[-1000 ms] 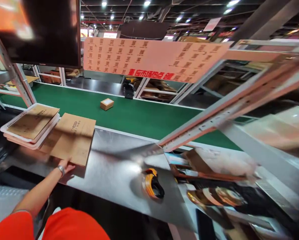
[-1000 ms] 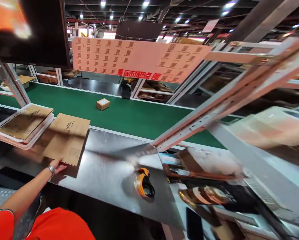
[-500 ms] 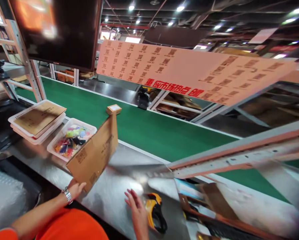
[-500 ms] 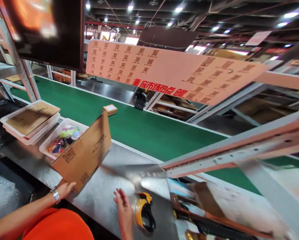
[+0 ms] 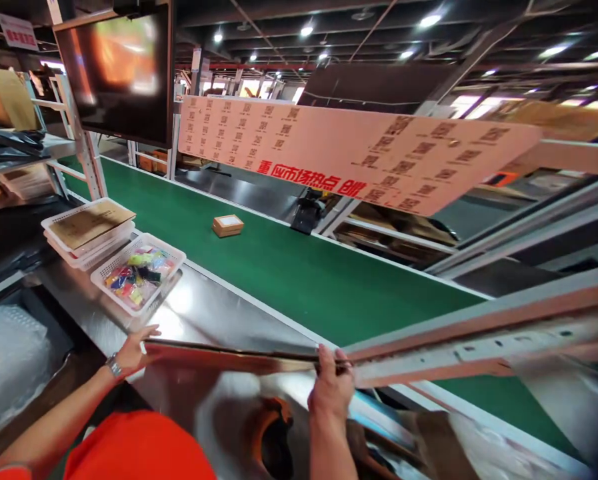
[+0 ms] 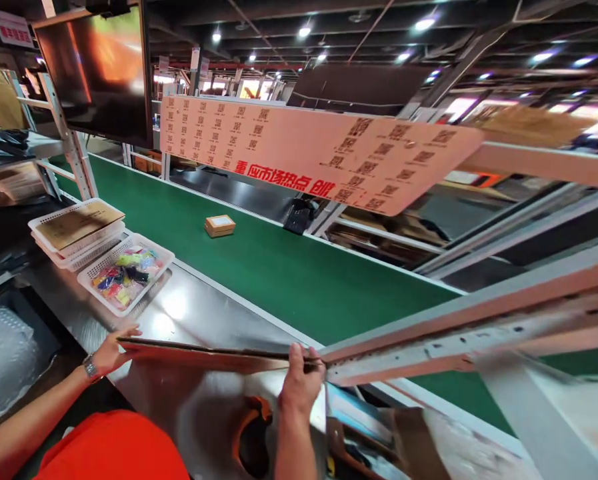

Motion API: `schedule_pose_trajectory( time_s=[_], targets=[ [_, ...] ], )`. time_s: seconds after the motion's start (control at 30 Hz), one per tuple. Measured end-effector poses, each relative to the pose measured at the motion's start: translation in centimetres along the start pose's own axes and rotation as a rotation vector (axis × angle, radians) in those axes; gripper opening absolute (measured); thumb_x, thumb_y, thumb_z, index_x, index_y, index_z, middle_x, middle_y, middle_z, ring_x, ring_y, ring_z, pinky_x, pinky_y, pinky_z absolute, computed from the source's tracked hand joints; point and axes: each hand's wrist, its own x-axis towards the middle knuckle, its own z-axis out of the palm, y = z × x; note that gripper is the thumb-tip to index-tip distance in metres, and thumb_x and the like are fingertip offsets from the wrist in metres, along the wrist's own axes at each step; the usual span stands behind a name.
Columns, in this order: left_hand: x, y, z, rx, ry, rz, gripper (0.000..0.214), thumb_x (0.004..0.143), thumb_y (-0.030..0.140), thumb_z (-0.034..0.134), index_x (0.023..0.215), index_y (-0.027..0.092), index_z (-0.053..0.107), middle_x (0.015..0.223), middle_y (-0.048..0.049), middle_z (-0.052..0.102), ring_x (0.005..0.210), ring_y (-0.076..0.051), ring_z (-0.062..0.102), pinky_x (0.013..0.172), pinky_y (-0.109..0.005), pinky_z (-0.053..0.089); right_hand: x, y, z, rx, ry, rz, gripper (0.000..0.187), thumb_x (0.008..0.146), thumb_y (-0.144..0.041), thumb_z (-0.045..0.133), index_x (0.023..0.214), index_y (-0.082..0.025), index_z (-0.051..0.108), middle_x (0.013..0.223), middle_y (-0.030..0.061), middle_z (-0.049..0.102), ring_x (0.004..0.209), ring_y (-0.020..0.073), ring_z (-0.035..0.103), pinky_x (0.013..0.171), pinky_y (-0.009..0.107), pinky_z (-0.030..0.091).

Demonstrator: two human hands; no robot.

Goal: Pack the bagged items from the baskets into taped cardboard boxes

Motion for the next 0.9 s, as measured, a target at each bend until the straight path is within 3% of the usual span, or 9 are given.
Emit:
schedule_pose_trajectory(
  time_s=[0.1,0.2,0.3,0.47,0.67,0.77,0.9],
  targets=[
    [-2.7,4.3,-0.3,-0.095,0.095,0.205,0.092,0.071,0.064,0.090,0.147,0.021,0.064,0.143,-0.0169,0.073,0.141,-0.041,0.063,0.126,-0.052,0.046,-0.9,-0.4,0.9,-0.021,0.025,0.001,0.090,0.073,-0.081,0.072,0.133,-0.017,0.056,0.126,0.0124,0.065,0.126,0.0335,0.064,0.121,0.055,0.046],
    [-3.0,8.0,0.0,-0.105,0.143,0.146,0.084,0.075,0.070,0.084,0.140,0.019,0.069,0.129,-0.0163,0.080,0.129,-0.037,0.071,0.116,-0.047,0.053,-2.0,-1.0,1.1,-0.005,0.001,-0.010,0.088,0.078,-0.080,0.069,0.137,-0.017,0.053,0.135,0.0151,0.063,0.131,0.0324,0.061,0.122,0.052,0.045],
    [-0.8,10.1,0.2,-0.054,0.193,0.036,0.073,0.069,0.071,0.087,0.121,0.019,0.079,0.109,-0.0126,0.085,0.112,-0.035,0.077,0.107,-0.047,0.059,-2.9,-1.3,0.5,-0.004,-0.067,0.001,0.087,0.077,-0.077,0.071,0.139,-0.019,0.051,0.137,0.0133,0.065,0.133,0.0303,0.060,0.121,0.049,0.045],
    [4.6,12.3,-1.0,-0.019,0.187,0.094,0.067,0.064,0.074,0.086,0.102,0.018,0.085,0.107,-0.0125,0.086,0.110,-0.034,0.077,0.107,-0.047,0.060,-4.5,-2.5,-1.2,-0.009,-0.082,0.025,0.081,0.071,-0.071,0.080,0.131,-0.021,0.058,0.134,0.0122,0.068,0.130,0.0319,0.061,0.118,0.051,0.047],
    [9.4,14.6,-2.2,0.040,0.183,0.162,0.056,0.070,0.063,0.084,0.106,0.021,0.087,0.111,-0.0086,0.087,0.106,-0.031,0.078,0.101,-0.042,0.062,-7.8,-3.9,-1.4,-0.015,-0.004,0.043,0.075,0.074,-0.061,0.079,0.134,-0.019,0.061,0.140,0.0140,0.068,0.136,0.0330,0.060,0.119,0.051,0.047],
    [11.0,15.2,-2.6,0.059,0.204,0.174,0.046,0.072,0.057,0.084,0.104,0.024,0.086,0.109,-0.0065,0.087,0.110,-0.031,0.078,0.102,-0.042,0.063,-9.9,-3.8,-1.0,0.022,0.048,0.085,0.078,0.070,-0.058,0.078,0.137,-0.022,0.061,0.135,0.0107,0.071,0.131,0.0320,0.064,0.118,0.051,0.048],
    [12.7,15.9,-2.9,0.142,0.209,0.181,0.044,0.077,0.058,0.074,0.101,0.023,0.086,0.103,-0.0074,0.087,0.106,-0.033,0.079,0.106,-0.049,0.062,-13.8,-4.9,0.0,0.018,-0.033,0.069,0.072,0.074,-0.056,0.081,0.137,-0.026,0.064,0.129,0.0081,0.074,0.124,0.0301,0.068,0.115,0.047,0.052]
  ],
)
